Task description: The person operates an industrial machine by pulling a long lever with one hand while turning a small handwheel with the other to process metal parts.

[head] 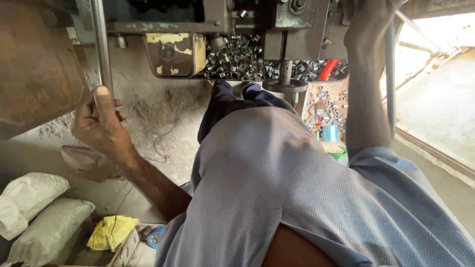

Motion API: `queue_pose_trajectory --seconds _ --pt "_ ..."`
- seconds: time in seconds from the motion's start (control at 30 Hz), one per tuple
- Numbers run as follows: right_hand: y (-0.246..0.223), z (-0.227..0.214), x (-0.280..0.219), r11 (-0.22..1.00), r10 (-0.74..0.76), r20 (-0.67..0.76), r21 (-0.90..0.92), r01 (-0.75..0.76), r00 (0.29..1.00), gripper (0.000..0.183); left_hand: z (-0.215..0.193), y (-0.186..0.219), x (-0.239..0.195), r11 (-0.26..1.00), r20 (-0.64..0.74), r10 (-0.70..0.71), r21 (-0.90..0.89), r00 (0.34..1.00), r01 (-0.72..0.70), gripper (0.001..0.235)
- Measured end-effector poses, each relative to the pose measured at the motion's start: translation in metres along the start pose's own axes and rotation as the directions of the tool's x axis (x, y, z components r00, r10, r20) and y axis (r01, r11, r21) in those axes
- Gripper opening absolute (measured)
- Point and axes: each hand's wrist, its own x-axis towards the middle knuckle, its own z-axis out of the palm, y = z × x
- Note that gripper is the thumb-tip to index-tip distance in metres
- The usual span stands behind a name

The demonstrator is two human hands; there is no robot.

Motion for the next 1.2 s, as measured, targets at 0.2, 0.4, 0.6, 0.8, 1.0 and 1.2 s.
queue_pose_trajectory --seconds 0.2,0.4,0.6,0.8,1.0,1.2 --pt "0.001 -0.021 -0.071 0.952 -0.184 0.018 -0.246 0.182 0.983 0.033 0.001 0.006 0.001 0.999 -0.001 -0.019 0.035 1.0 0.019 0.033" --pt "0.081 -0.094 -0.191 0.902 0.216 -0.291 -0.306 -0.305 0.932 0.034 0.003 0.031 -0.009 0.94 -0.038 -0.128 0.315 0.991 0.134 0.034" --pt "0.135 -0.124 -0.242 0.792 0.427 -0.466 -0.222 -0.569 0.775 0.022 0.006 0.02 -0.001 0.988 -0.021 -0.056 0.141 0.998 0.059 0.035" --pt "0.166 -0.14 -0.187 0.698 0.496 -0.402 -0.343 -0.629 0.77 0.02 0.002 0.018 -0.004 0.985 0.009 -0.03 0.17 1.0 0.028 0.04" --pt "0.173 -0.166 -0.157 0.822 0.302 -0.272 -0.411 -0.394 0.914 0.029 0.004 0.016 -0.001 0.984 0.006 -0.04 0.174 0.999 0.038 0.042" --pt "0.102 -0.131 -0.176 0.767 0.062 -0.293 -0.597 -0.234 0.954 0.013 0.004 0.013 -0.002 0.987 -0.017 -0.051 0.153 0.999 0.053 0.04"
